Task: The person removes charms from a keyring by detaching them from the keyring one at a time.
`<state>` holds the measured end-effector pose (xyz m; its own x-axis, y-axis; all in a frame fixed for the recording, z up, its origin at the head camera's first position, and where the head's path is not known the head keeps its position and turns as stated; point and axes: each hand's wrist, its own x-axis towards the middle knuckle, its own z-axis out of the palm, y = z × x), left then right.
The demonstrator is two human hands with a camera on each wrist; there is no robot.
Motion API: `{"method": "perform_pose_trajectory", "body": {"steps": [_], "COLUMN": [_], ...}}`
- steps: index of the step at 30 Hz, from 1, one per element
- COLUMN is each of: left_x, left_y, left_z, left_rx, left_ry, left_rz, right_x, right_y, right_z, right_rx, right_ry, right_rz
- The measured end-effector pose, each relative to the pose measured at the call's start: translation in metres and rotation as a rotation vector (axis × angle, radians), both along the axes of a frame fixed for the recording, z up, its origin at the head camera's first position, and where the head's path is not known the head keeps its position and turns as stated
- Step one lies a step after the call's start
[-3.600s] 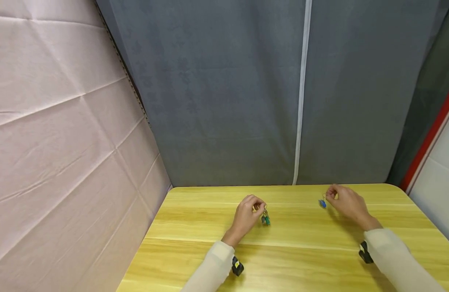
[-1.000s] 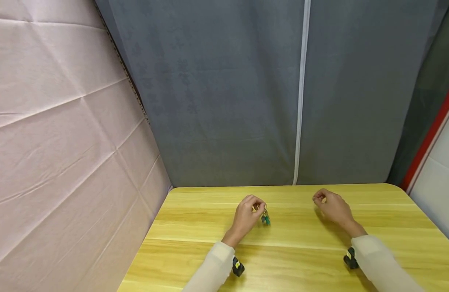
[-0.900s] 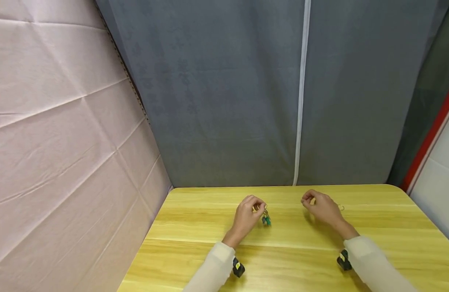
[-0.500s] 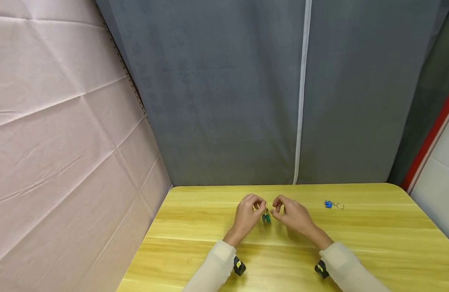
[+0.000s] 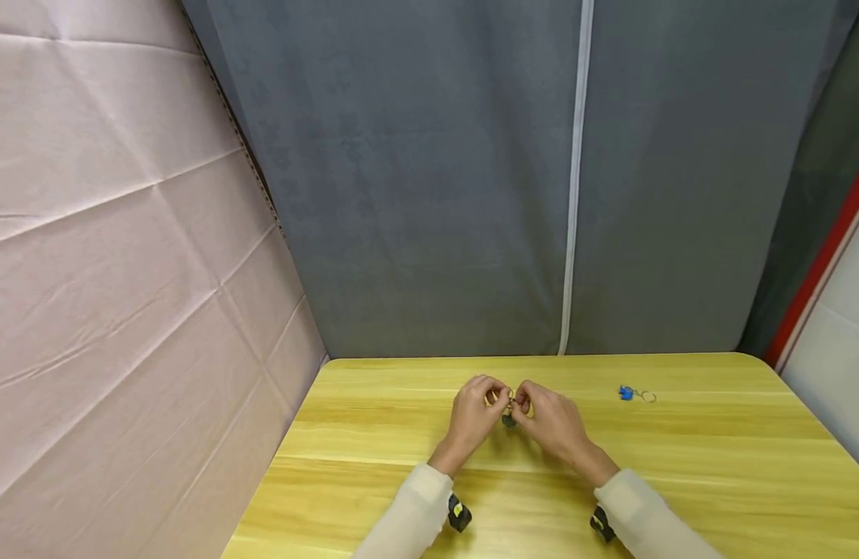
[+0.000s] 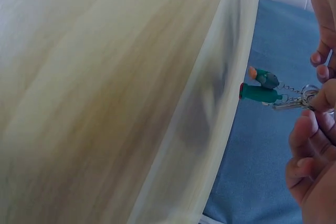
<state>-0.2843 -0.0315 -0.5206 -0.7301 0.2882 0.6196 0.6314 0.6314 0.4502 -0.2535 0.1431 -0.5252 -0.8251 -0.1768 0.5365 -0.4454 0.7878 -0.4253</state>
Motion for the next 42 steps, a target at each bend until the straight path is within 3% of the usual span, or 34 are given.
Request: {"method": "perform_pose_trajectory", "body": {"steps": [18,27,34,42], "left_x": [0.0015,0.0015,0.0001,-0.0004], "left_y": [0.0018,-0.0015,-0.0043,-0.0072], "left_z": [0.0000,-0.0003,-0.0004,-0.0010], "left_rx": [0.020,0.004,0.003,0.049], "left_ry": [-0.030,-0.131,-0.175,-0.320], "left_rz": [-0.020,0.005,-0.077,-0.174], "right_x": [-0.0020,-0.0028,-0.0024,-0.0053], "right_y": [0.0063,0.0042,0.0070,0.0105], "right_z": [-0.0052,-0.0035,-0.0030,-0.0028], "right_rx": [0.040,0.080,0.076,0.063], "right_ry": [0.062,0.054,0.049,0.073], "right_rz": [-0.004,-0.008,-0.014,-0.010]}}
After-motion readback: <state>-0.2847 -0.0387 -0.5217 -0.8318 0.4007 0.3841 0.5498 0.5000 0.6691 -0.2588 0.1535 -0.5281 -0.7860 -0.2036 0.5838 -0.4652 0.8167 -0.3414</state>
